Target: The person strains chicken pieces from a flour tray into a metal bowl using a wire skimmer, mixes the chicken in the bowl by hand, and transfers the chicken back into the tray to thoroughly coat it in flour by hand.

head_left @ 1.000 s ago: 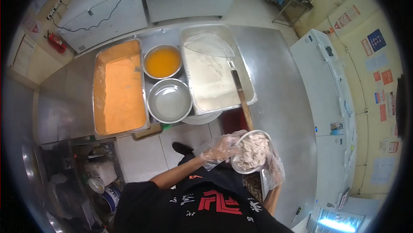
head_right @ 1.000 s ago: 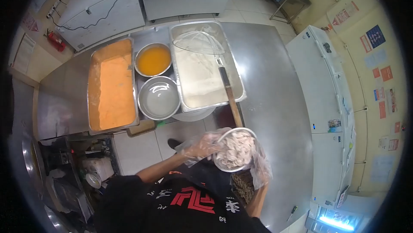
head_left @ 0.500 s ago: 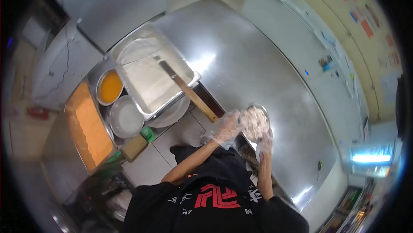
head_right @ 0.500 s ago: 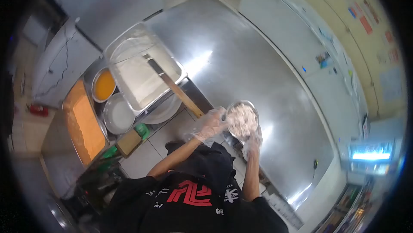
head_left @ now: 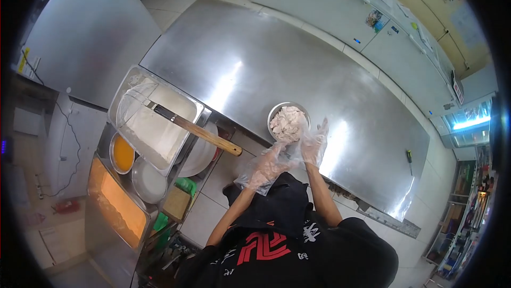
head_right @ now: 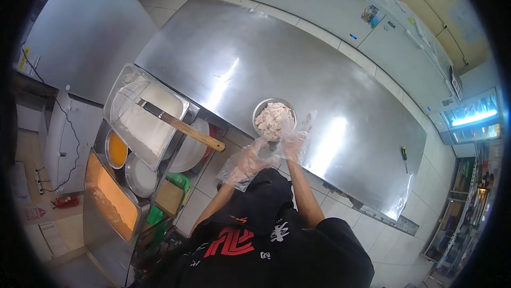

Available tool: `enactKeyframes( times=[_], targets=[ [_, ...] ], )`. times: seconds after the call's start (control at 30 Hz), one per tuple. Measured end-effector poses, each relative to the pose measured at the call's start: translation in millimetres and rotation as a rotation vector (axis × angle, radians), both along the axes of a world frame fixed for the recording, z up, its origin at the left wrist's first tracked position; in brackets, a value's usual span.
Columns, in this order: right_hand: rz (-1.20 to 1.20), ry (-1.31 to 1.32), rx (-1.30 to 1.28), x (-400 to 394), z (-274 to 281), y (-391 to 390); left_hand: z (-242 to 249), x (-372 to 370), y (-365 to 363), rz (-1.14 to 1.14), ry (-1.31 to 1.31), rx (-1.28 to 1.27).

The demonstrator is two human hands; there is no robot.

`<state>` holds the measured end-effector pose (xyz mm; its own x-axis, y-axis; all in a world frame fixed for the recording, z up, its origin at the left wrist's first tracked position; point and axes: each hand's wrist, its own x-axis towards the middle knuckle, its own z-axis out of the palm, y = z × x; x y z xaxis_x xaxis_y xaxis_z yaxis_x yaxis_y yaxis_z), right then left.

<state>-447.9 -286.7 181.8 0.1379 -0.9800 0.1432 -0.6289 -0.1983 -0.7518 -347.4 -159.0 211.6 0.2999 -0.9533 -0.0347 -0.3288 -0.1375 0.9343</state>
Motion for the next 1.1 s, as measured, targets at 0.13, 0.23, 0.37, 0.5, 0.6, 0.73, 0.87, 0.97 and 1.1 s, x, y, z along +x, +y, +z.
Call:
enactKeyframes(
  times=[0.13,0.23,0.37,0.5,0.6,0.73,0.87,0.97,1.1],
  targets=[
    [-0.034,-0.043,0.004,25.1,43.8,6.1,-19.8,-12.7,1.2,-0.067,-0.291,-0.014],
    [-0.089,0.072,0.149,28.4,39.4,-6.7,-49.4,-24.9,9.7,-0.114,-0.317,-0.198],
    [-0.033,-0.233,0.326,16.4,-17.3,-26.3,-74.6,-28.5,7.1,-0.197,-0.533,-0.307],
    [0.08,-0.751,0.492,-5.8,-38.7,-34.0,-49.9,-11.1,7.5,-0.302,-0.288,0.153],
    [0.148,-0.809,0.482,-27.0,-33.4,-47.6,-99.0,-6.4,-2.8,-0.281,-0.097,0.112],
    [0.215,-0.75,0.57,-37.9,-19.9,-47.0,-91.8,12.2,-41.4,0.485,0.792,0.335],
    [0.33,-0.731,0.596,-32.3,6.3,-28.3,-118.6,23.1,-42.0,0.475,0.31,0.3],
    [0.359,-0.676,0.558,-21.8,33.9,-18.4,-162.8,2.0,-28.6,0.574,0.476,0.266],
    [0.483,-0.63,0.556,11.6,73.0,0.7,-193.6,-6.3,36.3,0.672,0.494,0.183]
  ],
)
